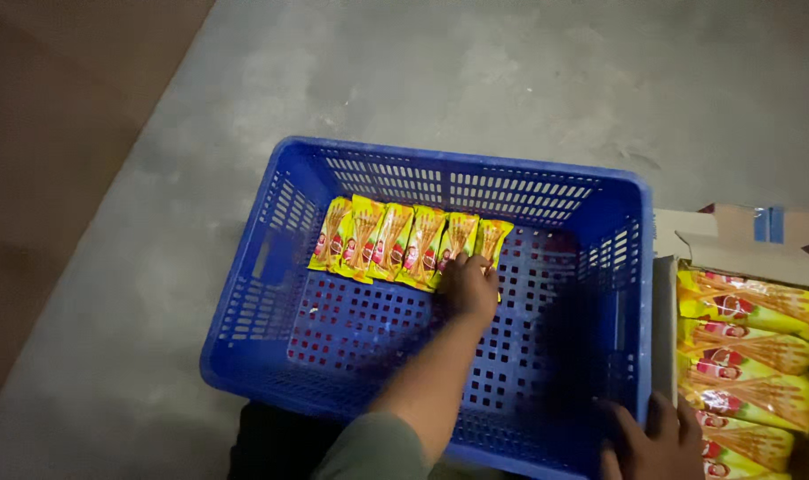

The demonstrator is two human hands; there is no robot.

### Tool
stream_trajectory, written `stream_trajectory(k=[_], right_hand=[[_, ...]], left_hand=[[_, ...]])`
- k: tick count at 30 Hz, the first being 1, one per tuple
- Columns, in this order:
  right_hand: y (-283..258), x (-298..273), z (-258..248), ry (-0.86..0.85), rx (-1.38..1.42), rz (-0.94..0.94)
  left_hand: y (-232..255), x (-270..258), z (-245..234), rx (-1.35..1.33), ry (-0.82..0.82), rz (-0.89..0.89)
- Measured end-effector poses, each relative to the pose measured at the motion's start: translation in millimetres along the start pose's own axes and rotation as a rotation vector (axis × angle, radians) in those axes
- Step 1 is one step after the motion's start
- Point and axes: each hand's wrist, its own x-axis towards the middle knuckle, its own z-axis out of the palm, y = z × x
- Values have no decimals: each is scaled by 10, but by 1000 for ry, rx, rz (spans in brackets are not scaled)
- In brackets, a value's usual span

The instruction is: The person transfers packets of food from a cardboard box into a blue plastic crate, arranging them in neat rows until the box is empty.

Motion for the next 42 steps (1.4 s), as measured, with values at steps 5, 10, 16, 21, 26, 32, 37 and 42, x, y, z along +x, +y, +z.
stream_trajectory(k=[5,10,16,21,26,32,37,42], right_hand=[[23,10,48,18,63,8],[149,58,223,93,90,-43],[143,153,154,154,309,-129],[182,88,287,132,138,-86],[153,62,207,19,129,-18],[28,115,-6,-79,155,75],[-24,203,-204,-74,288,-5],[-244,301,-555,-197,328,52]], left_hand=[[-216,102,380,103,51,143],[-330,72,506,136,115,373],[-103,89,195,482,-478,253],[-3,209,94,676,-600,137],[-38,157,-29,526,-587,170],[37,167,-96,593,-630,160],[-137,198,51,593,-474,242],[-424,392,334,200,-136,362]])
